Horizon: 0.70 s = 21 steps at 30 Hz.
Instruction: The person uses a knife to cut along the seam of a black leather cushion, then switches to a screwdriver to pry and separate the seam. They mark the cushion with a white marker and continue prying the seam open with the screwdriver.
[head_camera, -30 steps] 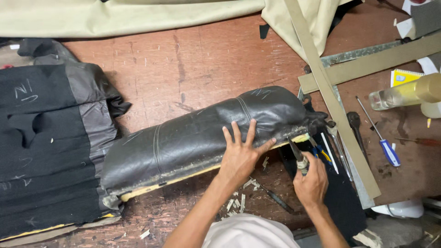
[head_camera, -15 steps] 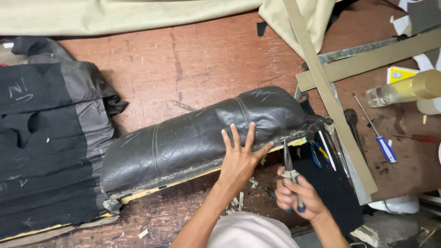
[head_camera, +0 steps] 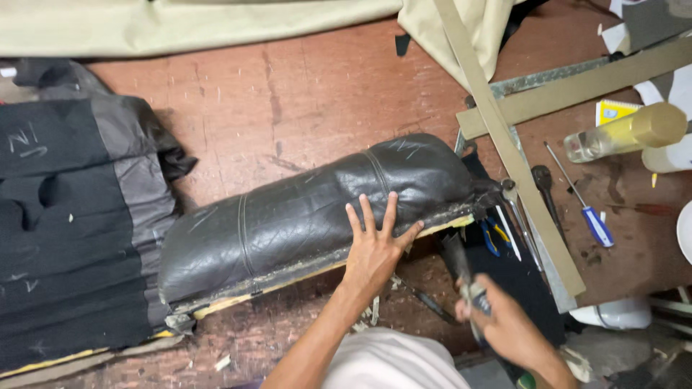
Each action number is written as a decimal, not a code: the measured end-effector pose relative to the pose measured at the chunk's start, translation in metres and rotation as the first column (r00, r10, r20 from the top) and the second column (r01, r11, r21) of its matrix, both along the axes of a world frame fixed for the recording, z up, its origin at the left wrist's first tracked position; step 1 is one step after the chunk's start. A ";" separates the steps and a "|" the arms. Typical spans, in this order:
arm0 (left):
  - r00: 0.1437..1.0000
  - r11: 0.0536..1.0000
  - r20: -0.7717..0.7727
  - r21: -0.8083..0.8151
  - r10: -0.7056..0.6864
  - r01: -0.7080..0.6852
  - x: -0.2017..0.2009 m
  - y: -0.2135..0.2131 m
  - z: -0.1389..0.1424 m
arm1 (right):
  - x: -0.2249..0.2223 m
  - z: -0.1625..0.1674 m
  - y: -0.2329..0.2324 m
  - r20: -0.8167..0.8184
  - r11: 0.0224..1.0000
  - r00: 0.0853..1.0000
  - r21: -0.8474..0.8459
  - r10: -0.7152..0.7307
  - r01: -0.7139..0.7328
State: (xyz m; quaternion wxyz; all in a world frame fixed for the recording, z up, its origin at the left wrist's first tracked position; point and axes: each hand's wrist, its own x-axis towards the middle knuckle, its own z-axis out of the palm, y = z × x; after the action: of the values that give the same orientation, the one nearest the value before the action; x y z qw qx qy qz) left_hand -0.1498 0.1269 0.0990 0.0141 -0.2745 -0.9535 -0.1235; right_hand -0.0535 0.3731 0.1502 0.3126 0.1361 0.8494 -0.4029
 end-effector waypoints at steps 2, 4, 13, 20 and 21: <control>1.000 1.000 -0.025 0.009 0.003 -0.003 0.005 0.001 -0.002 | -0.006 -0.009 0.001 -0.077 0.997 0.994 0.031 -0.074 0.076; 0.997 1.000 -0.075 0.000 0.000 0.000 0.008 0.003 -0.006 | -0.014 -0.016 0.002 0.004 0.992 0.994 0.076 -0.106 0.105; 0.998 0.996 -0.057 -0.093 -0.011 0.006 0.018 0.007 -0.015 | -0.034 -0.020 -0.001 0.200 0.968 0.948 0.032 -0.249 0.247; 0.998 0.999 0.067 0.051 -0.002 -0.001 -0.014 -0.006 0.011 | -0.028 -0.072 -0.019 -0.513 0.958 0.858 0.240 -0.012 0.157; 0.997 0.999 0.078 0.040 -0.005 0.001 -0.024 -0.010 0.017 | -0.038 -0.085 -0.026 -0.610 0.959 0.792 0.217 -0.013 0.183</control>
State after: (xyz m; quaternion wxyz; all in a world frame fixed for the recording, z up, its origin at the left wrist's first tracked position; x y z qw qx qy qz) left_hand -0.1736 0.1174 0.1159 -0.0181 -0.2706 -0.9503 -0.1530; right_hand -0.0912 0.3469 0.0654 -0.0163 0.0858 0.9421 -0.3238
